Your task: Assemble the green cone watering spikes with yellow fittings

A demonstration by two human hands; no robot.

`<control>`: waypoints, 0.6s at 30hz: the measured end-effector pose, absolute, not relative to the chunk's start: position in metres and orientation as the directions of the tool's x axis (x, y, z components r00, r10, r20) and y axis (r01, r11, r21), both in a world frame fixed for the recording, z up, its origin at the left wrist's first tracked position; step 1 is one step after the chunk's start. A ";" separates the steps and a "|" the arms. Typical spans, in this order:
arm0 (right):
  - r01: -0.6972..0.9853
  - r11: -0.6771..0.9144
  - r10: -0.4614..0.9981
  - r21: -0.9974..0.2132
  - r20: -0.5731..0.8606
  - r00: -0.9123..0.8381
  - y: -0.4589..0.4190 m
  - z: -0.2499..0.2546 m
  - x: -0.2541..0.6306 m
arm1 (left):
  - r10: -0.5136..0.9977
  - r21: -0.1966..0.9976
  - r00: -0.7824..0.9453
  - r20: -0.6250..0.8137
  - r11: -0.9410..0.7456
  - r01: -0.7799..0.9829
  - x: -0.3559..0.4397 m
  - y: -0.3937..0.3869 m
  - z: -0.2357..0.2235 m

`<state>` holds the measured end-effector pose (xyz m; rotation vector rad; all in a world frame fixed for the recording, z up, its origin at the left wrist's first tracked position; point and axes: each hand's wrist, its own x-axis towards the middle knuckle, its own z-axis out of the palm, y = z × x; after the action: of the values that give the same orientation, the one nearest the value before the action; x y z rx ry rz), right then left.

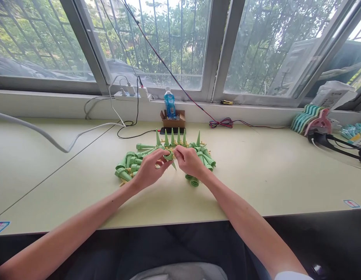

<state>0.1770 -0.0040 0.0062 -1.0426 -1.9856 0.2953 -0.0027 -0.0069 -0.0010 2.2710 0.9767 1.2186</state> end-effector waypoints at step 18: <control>0.554 0.629 0.762 -0.546 0.577 -0.296 -0.003 0.004 0.176 | 0.851 0.865 0.309 0.424 -0.482 0.141 0.003 -0.012 0.008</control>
<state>0.1755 -0.0034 0.0042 -1.0333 -1.9891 0.3049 0.0027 -0.0117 0.0079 1.8383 0.8851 1.2176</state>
